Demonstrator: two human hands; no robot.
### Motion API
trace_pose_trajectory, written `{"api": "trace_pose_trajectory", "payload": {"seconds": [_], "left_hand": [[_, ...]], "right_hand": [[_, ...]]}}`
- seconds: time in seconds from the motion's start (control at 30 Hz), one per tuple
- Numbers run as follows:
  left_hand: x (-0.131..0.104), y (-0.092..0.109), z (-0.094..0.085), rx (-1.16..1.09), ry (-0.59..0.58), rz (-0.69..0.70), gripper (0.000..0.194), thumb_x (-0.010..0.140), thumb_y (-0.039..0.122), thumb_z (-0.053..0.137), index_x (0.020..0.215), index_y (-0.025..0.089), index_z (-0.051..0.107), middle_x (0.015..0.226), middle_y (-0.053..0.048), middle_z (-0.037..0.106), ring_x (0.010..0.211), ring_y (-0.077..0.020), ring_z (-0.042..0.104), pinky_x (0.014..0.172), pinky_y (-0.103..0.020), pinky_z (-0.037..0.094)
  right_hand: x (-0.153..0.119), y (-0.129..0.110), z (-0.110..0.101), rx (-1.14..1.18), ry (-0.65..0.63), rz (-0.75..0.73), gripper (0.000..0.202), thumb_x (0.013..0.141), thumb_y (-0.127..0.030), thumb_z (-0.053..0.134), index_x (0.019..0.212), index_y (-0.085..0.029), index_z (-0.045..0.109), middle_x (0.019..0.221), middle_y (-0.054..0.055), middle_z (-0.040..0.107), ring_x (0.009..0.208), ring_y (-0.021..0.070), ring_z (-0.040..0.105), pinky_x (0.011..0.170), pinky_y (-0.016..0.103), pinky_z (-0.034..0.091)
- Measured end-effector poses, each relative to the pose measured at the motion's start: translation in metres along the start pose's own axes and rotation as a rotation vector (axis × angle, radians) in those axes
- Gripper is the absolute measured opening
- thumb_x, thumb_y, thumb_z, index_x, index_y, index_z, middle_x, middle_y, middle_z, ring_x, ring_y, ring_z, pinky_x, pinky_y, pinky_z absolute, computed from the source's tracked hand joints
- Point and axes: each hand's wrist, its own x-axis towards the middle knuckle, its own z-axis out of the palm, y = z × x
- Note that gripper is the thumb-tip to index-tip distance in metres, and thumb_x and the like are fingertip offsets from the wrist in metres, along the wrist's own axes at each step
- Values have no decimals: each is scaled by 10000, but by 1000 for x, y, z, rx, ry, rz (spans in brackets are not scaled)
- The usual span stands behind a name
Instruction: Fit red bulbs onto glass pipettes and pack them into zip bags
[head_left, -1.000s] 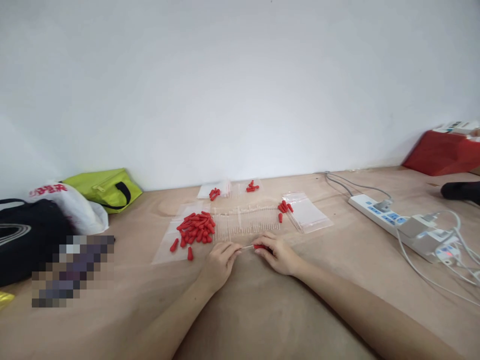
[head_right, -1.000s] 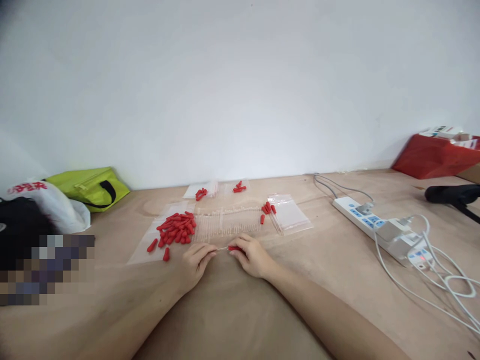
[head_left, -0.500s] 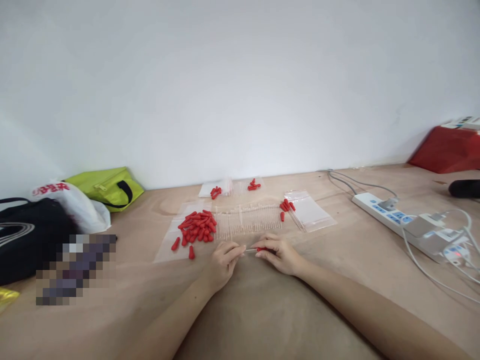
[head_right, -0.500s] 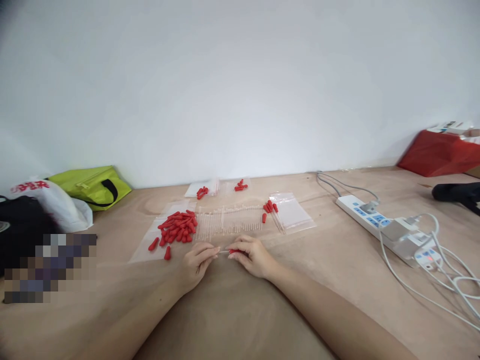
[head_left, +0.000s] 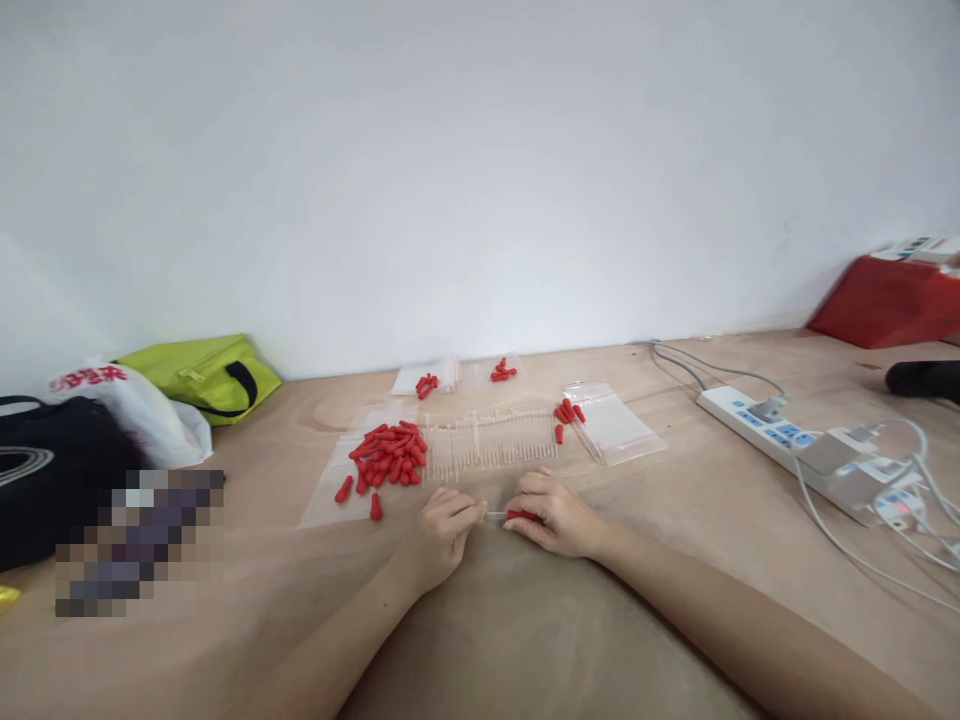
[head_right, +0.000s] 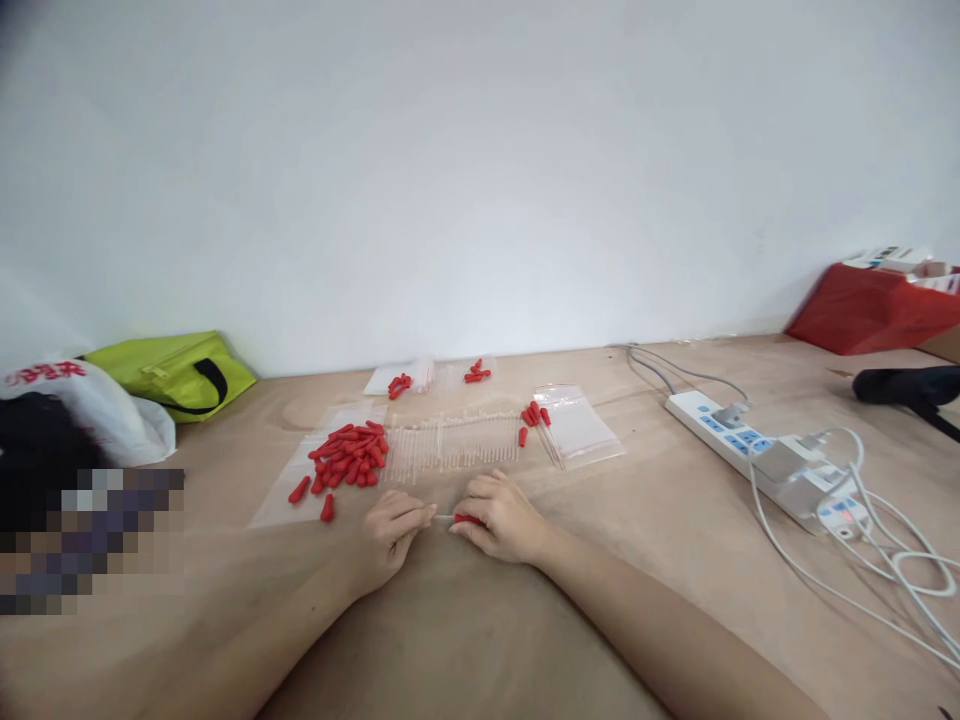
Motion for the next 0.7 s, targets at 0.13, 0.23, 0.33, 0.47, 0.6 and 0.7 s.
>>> {"api": "trace_pose_trajectory", "payload": {"seconds": [0.13,0.23,0.33,0.47,0.6,0.7], "left_hand": [[1,5,0,12,2,-7,269,871,130,342,805,155,601,695,-49,621,630,-146,510,617,-280,416],[2,9,1,14,12,-15,269,880,148,338,806,155,596,686,-48,615,631,-147,511,622,-279,421],[2,12,2,13,31,-30,261,880,152,339,828,164,594,687,-44,610,637,-150,519,621,-275,423],[2,13,2,12,39,-33,241,872,149,354,824,162,590,685,-43,609,643,-153,522,607,-267,426],[3,14,3,-24,63,-81,226,873,175,367,814,159,585,691,-45,610,649,-153,538,599,-258,438],[7,17,3,-107,116,-214,210,873,206,382,812,159,577,703,-41,615,656,-142,564,602,-244,451]], "right_hand": [[1,0,0,-52,-22,-12,256,871,-331,413,790,-184,606,719,42,576,716,147,511,669,294,323],[3,-2,2,-67,-24,-11,242,866,-318,419,777,-179,596,717,39,568,706,146,503,665,292,322],[4,-4,4,-60,-34,-7,209,856,-296,435,775,-174,584,723,35,569,702,146,501,664,290,331],[5,-5,5,-49,-46,-1,184,840,-286,455,763,-173,580,720,36,573,702,153,510,668,299,348],[8,-4,3,86,4,26,175,833,-285,467,778,-173,590,734,48,585,723,160,531,684,304,386],[12,-4,4,390,175,178,189,812,-313,509,943,-188,564,780,37,603,742,148,556,688,287,427]]}}
